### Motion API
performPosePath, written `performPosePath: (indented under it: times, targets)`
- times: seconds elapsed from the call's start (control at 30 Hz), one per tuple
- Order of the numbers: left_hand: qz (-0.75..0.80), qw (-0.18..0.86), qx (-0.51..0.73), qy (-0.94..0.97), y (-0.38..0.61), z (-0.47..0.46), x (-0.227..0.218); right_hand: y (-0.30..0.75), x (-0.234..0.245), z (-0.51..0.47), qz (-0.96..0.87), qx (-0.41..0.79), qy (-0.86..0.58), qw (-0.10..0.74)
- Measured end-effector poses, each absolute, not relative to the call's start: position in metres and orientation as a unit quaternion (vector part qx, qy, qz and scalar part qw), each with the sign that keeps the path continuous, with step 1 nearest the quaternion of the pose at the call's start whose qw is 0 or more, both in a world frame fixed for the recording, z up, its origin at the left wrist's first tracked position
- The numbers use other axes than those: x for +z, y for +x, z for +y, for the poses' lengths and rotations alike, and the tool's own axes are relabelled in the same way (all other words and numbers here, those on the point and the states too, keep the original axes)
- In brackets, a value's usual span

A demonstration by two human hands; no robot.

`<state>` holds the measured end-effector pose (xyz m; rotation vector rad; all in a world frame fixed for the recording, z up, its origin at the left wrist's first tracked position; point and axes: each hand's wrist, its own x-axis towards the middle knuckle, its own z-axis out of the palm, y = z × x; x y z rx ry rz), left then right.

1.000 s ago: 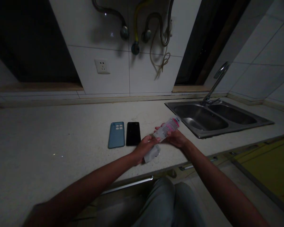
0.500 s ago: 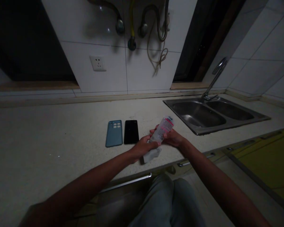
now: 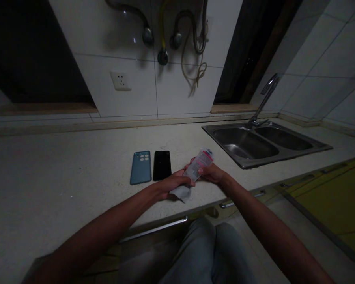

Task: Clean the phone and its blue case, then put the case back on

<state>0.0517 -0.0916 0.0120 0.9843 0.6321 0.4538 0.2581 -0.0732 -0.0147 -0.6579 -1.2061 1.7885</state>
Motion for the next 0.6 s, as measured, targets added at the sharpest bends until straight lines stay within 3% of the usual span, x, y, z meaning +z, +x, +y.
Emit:
performPosePath:
  times: [0.47,0.6]
  targets:
    - [0.251,0.824,0.212,0.462,0.056,-0.096,0.005,0.268,-0.015,-0.070,-0.410,0.740,-0.294,0.446]
    - [0.261,0.823,0.225,0.451,0.054,-0.094,0.006,0.266,-0.012,-0.069,-0.411,0.698,-0.316,0.494]
